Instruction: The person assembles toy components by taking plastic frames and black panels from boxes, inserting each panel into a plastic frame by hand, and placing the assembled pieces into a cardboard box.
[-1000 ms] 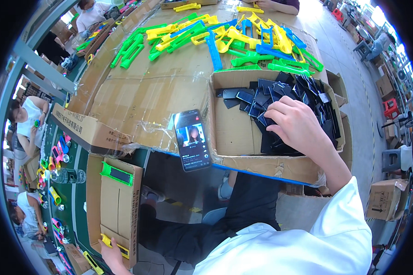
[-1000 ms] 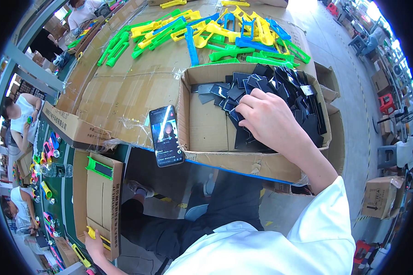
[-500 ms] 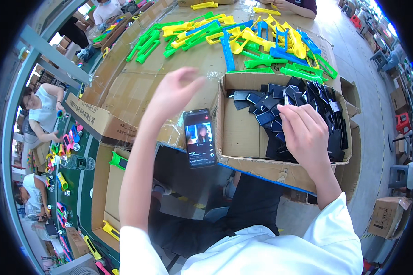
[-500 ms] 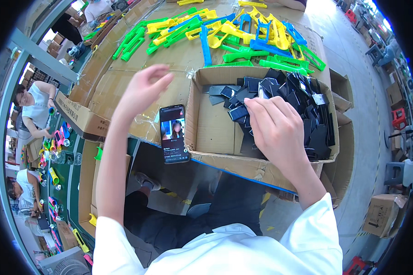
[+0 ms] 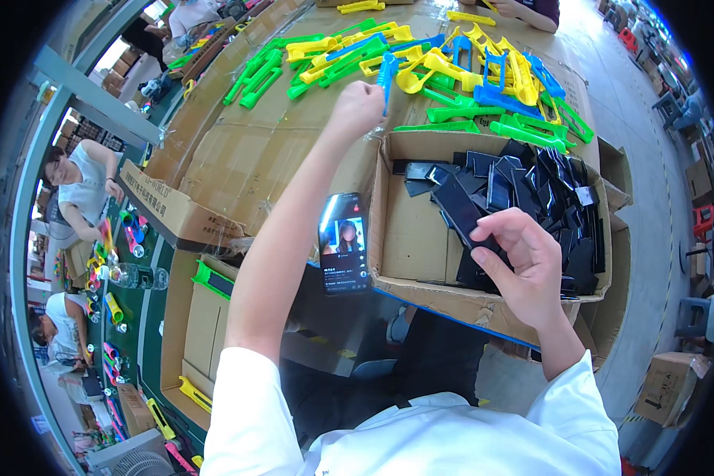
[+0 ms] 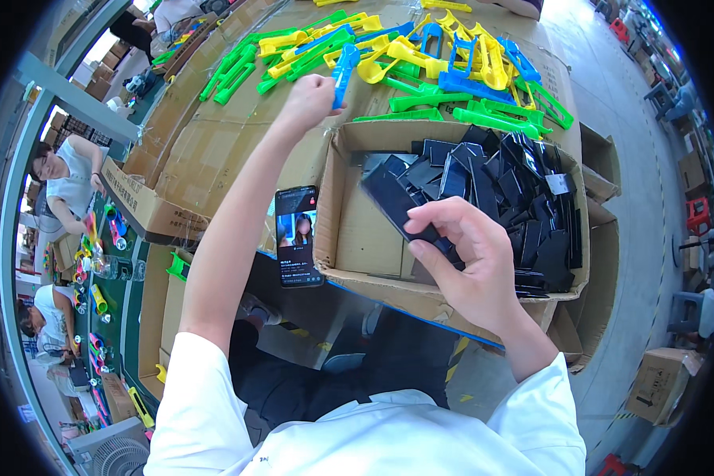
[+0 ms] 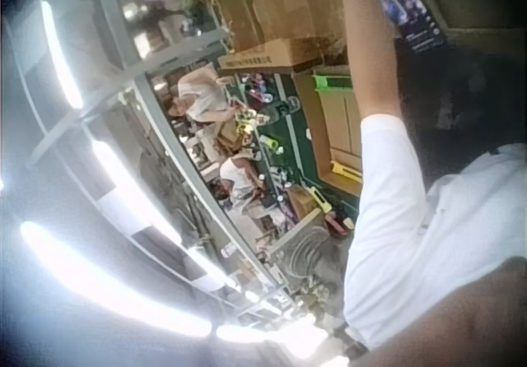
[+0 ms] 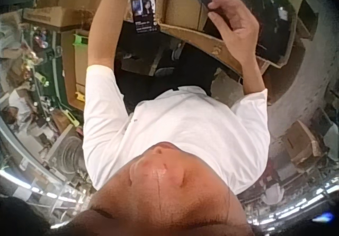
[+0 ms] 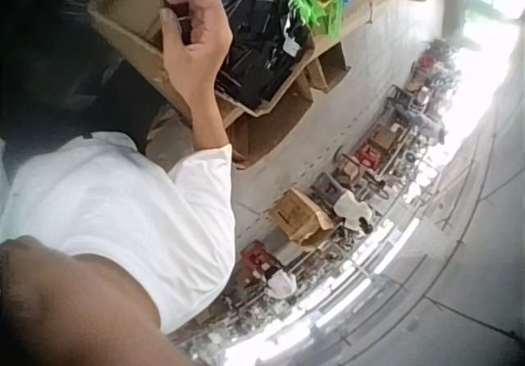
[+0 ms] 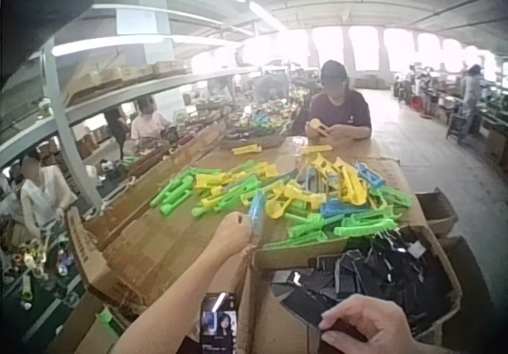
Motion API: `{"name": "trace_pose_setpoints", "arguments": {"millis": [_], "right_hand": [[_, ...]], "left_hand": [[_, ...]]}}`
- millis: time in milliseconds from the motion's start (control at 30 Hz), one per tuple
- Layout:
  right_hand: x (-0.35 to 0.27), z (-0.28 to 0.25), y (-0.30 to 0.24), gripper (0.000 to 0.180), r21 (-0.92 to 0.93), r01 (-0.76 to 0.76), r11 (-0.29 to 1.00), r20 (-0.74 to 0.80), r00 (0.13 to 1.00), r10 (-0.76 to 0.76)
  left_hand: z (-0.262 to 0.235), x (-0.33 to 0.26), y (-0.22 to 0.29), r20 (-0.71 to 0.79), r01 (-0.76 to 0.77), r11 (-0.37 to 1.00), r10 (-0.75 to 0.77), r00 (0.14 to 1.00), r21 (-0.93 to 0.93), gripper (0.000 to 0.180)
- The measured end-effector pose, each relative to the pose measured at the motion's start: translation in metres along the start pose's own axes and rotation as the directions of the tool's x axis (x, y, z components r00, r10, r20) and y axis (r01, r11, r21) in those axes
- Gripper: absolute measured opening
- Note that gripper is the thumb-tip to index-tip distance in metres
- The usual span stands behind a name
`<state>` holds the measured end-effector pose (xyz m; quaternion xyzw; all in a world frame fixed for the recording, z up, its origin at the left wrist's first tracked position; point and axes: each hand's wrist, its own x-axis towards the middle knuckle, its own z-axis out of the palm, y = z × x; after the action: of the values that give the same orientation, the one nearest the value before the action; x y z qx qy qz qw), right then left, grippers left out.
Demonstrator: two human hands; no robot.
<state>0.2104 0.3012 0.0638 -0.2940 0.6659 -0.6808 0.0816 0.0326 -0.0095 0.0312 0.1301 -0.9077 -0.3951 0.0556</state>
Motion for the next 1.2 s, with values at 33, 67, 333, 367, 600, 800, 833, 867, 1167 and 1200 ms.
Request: {"name": "trace_pose_setpoints", "arguments": {"millis": [33,67,333,367,600,800,833,867,1167,1200], "right_hand": [[0.0,0.005,-0.001,0.032,0.098,0.022,0.995,-0.079,0.997,-0.014],[0.001,0.009,-0.002,0.034,0.194,0.052,0.98,-0.155,0.988,-0.022],[-0.01,0.033,0.005,0.02,0.23,-0.201,0.952,0.457,0.886,0.077],[-0.015,0.044,0.006,0.017,0.276,-0.32,0.906,0.496,0.855,0.151],[-0.028,0.132,0.005,0.01,0.118,-0.433,0.894,0.689,0.684,0.24],[-0.034,0.176,0.063,0.019,0.008,-0.527,0.85,0.672,0.632,0.385],[-0.034,0.179,0.069,0.018,0.027,-0.517,0.856,0.654,0.656,0.376],[-0.034,0.181,0.075,0.018,0.046,-0.507,0.861,0.636,0.679,0.366],[-0.035,0.186,0.1,0.015,-0.105,-0.348,0.932,0.609,0.718,0.337],[-0.036,0.186,0.101,0.015,-0.105,-0.35,0.931,0.607,0.719,0.339]], "left_hand": [[-0.01,-0.01,0.001,0.037,0.03,0.965,-0.021,0.999,-0.261,0.038],[-0.021,-0.023,-0.001,0.075,0.066,0.862,-0.033,0.997,-0.502,0.036],[-0.077,-0.243,-0.01,-0.111,-0.107,0.478,0.022,0.994,-0.872,0.051],[-0.074,-0.271,-0.017,-0.098,-0.086,0.452,-0.003,0.995,-0.888,0.056],[-0.004,-0.424,-0.104,-0.047,0.027,0.438,-0.157,0.986,-0.899,0.05],[0.051,-0.449,-0.139,-0.146,0.014,0.421,-0.345,0.927,-0.907,0.035],[0.051,-0.448,-0.14,-0.124,0.028,0.39,-0.357,0.926,-0.92,0.036],[0.049,-0.447,-0.141,-0.125,0.029,0.387,-0.368,0.921,-0.922,0.036],[0.044,-0.435,-0.142,-0.054,0.089,0.303,-0.431,0.901,-0.949,0.052],[0.046,-0.433,-0.142,-0.041,0.119,0.325,-0.446,0.894,-0.938,0.052]]}}
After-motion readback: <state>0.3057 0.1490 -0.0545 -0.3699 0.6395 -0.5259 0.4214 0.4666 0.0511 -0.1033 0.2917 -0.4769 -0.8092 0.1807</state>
